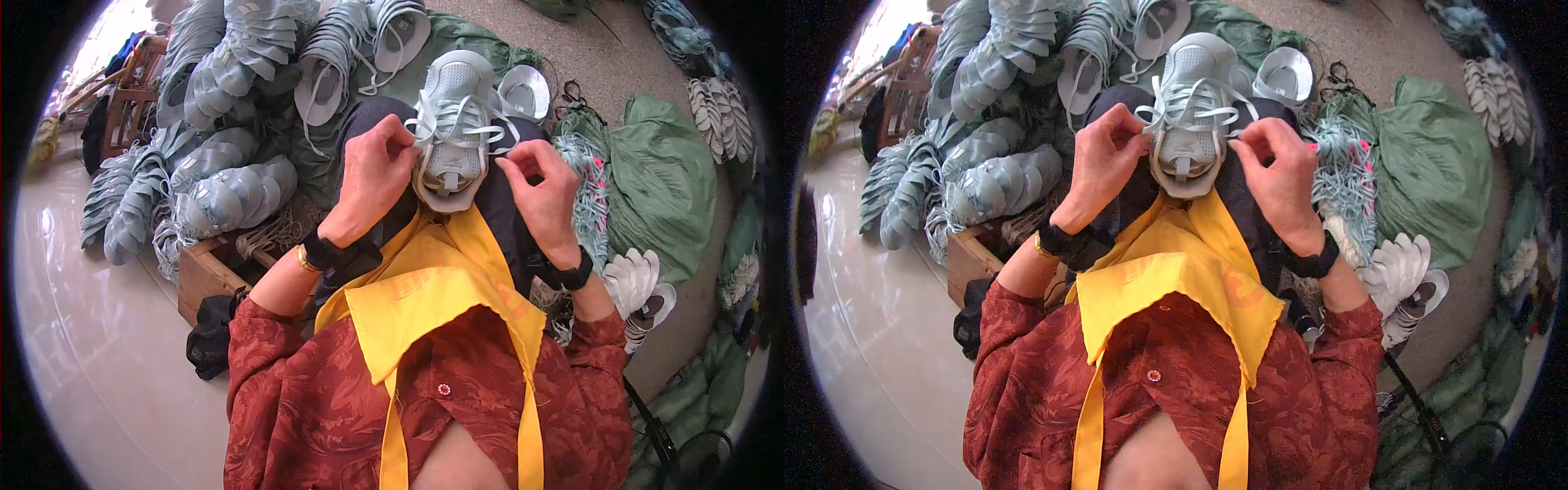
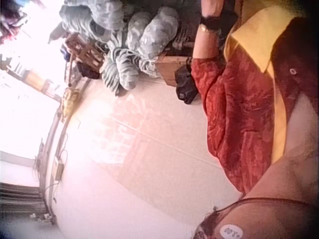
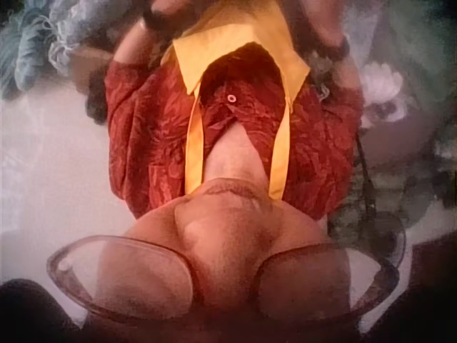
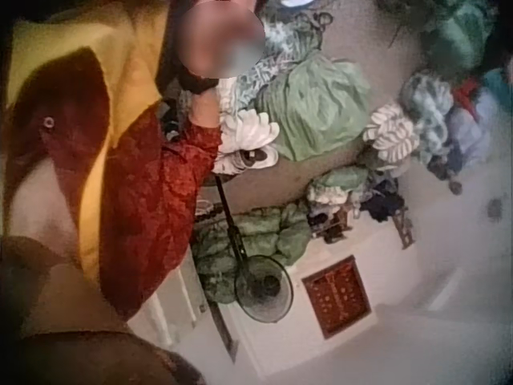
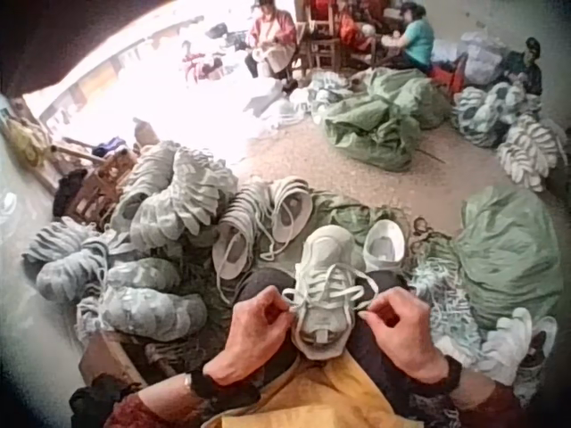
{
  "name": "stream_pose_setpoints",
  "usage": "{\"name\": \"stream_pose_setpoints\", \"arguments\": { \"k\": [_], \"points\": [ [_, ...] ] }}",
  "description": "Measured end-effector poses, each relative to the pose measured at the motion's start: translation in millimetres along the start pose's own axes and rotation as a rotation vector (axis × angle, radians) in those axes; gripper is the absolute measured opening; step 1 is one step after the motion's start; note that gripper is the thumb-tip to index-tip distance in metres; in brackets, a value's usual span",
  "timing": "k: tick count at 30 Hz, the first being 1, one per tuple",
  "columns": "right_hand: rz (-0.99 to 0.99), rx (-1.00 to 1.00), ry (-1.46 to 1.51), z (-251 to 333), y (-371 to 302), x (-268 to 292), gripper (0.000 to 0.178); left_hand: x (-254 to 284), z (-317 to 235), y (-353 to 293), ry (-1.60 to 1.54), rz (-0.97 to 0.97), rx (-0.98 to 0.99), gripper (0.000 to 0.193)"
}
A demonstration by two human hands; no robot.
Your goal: The person sits on the floor and laces a white shoe held on their lap. They thread the laces through the eyelets, pull them taut, and tie a knot to secure the shoe.
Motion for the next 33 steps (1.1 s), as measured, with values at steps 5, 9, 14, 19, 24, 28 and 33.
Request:
{"name": "stream_pose_setpoints", "arguments": {
  "k": [5, 9, 14, 19, 24, 28, 33],
  "points": [
    [0.103, 0.073, -0.041, 7, 4, -14, 0.022, -1, -2, -2, 0.018, 0.001, -0.005, 0.006],
    [0.119, 0.076, -0.102, 4, 5, -17, 0.02, -1, -1, -1, -0.014, -0.025, -0.018, 0.007],
    [0.083, 0.043, -0.062, 2, 4, -20, 0.013, -2, -1, 1, -0.023, -0.04, -0.055, 0.01],
    [0.107, -0.009, -0.029, 4, 4, -24, 0.013, -2, 3, 0, -0.019, -0.053, -0.034, 0.013],
    [0.136, 0.212, -0.219, 12, 0, -25, 0.017, 0, -2, 3, 0.015, -0.074, -0.046, 0.015],
    [0.19, 0.358, -0.448, 16, -2, -34, 0.018, -1, -7, -2, 0.033, -0.069, -0.05, 0.015],
    [0.301, 0.367, -0.634, 26, 8, -38, 0.016, -1, -6, -1, 0.029, -0.075, -0.059, 0.014]
  ]
}}
Point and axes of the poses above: each hand's wrist, its own y-axis towards the middle knuckle, its own x-axis out of the back of the hand, z = x × y, the point moved 4 cm from there along y, towards the middle knuckle
